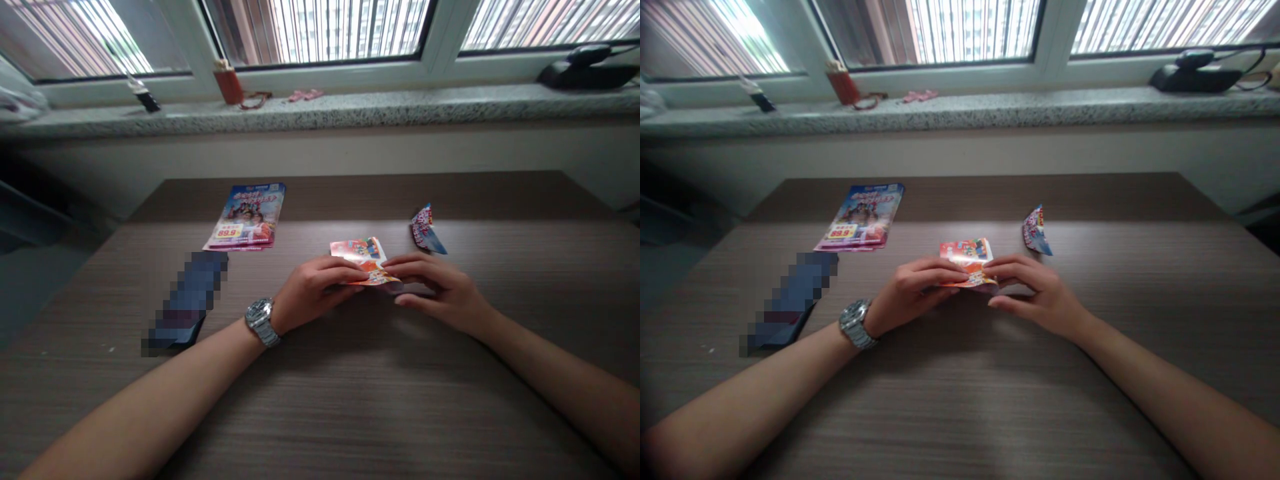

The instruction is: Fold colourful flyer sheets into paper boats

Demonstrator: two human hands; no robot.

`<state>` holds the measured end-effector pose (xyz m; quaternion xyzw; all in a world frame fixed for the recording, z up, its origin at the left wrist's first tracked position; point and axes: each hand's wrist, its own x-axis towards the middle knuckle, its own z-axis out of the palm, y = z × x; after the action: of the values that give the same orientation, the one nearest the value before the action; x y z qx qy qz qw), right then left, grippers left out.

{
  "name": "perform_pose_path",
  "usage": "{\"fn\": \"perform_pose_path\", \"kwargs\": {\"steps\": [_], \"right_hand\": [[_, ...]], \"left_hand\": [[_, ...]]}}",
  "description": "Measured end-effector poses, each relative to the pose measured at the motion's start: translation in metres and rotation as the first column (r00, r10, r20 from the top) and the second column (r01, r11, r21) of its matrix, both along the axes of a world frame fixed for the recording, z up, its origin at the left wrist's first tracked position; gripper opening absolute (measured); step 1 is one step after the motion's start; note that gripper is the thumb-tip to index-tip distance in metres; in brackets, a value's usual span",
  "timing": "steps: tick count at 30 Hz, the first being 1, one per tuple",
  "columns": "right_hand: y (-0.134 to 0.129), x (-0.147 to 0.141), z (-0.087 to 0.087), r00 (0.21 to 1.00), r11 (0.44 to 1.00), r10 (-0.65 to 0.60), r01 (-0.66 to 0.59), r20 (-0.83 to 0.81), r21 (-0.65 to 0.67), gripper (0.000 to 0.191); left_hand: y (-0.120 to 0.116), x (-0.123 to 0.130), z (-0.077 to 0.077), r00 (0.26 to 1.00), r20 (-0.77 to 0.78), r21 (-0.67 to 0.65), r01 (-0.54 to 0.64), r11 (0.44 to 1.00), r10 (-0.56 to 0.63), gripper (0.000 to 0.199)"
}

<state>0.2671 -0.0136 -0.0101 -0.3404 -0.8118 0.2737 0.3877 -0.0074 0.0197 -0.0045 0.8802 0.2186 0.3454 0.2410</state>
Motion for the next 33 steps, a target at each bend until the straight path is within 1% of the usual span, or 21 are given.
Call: {"fn": "perform_pose_path", "kwargs": {"steps": [2, 5, 7, 11, 13, 17, 19, 24, 26, 29, 33], "right_hand": [[-0.0007, -0.0016, -0.0014, 0.999, 0.999, 0.011, -0.013, 0.039, 0.053, 0.042], [-0.002, -0.0026, -0.0021, 0.994, 0.991, 0.006, -0.02, 0.11, 0.129, 0.034], [-0.0025, -0.0019, -0.0017, 0.991, 0.99, -0.001, -0.018, 0.134, 0.14, 0.029], [-0.0017, -0.0001, -0.0001, 0.992, 0.99, -0.048, 0.032, 0.12, 0.136, 0.024], [-0.0009, -0.0002, 0.0004, 0.992, 0.99, -0.072, 0.059, 0.105, 0.129, 0.021], [-0.0002, -0.0016, -0.0006, 0.992, 0.991, -0.101, 0.093, 0.081, 0.096, 0.017], [-0.0008, -0.0022, -0.002, 0.992, 0.993, -0.1, 0.094, 0.082, 0.071, 0.016], [-0.0031, -0.0033, -0.0046, 0.989, 0.993, -0.11, 0.113, 0.1, -0.019, 0.019], [-0.0032, -0.0038, -0.0042, 0.989, 0.993, -0.104, 0.11, 0.103, -0.049, 0.016], [-0.0026, -0.0048, -0.0027, 0.991, 0.991, -0.103, 0.111, 0.09, -0.08, 0.01], [-0.0022, -0.0056, -0.0013, 0.992, 0.982, -0.11, 0.117, 0.054, -0.148, 0.014]], "left_hand": [[-0.001, -0.0001, 0.0002, 1.0, -0.011, 0.003, 0.0, 1.0, 0.0, 0.021], [-0.0019, 0.0004, 0.0003, 1.0, -0.016, 0.003, 0.015, 1.0, -0.015, 0.021], [-0.0017, 0.0005, 0.0005, 0.999, -0.012, -0.005, 0.034, 0.999, -0.034, 0.024], [-0.0001, -0.0004, 0.0003, 0.999, 0.007, -0.016, 0.049, 0.999, -0.049, 0.039], [0.0004, -0.0008, -0.0001, 0.999, 0.015, -0.008, 0.05, 0.999, -0.05, 0.039], [-0.0004, -0.0003, -0.0001, 1.0, 0.024, -0.008, 0.005, 1.0, -0.004, 0.021], [-0.0013, -0.0001, 0.0004, 0.999, 0.025, -0.022, -0.029, 0.999, 0.03, 0.017], [-0.0033, -0.0008, 0.0002, 0.995, -0.005, -0.09, -0.101, 0.991, 0.101, 0.017], [-0.004, -0.0009, -0.0006, 0.991, -0.012, -0.127, -0.133, 0.983, 0.133, 0.019], [-0.0047, -0.0003, -0.0012, 0.99, 0.006, -0.2, -0.139, 0.97, 0.143, 0.02], [-0.0056, 0.0016, -0.0008, 0.986, 0.063, -0.264, -0.131, 0.955, 0.153, 0.019]]}}
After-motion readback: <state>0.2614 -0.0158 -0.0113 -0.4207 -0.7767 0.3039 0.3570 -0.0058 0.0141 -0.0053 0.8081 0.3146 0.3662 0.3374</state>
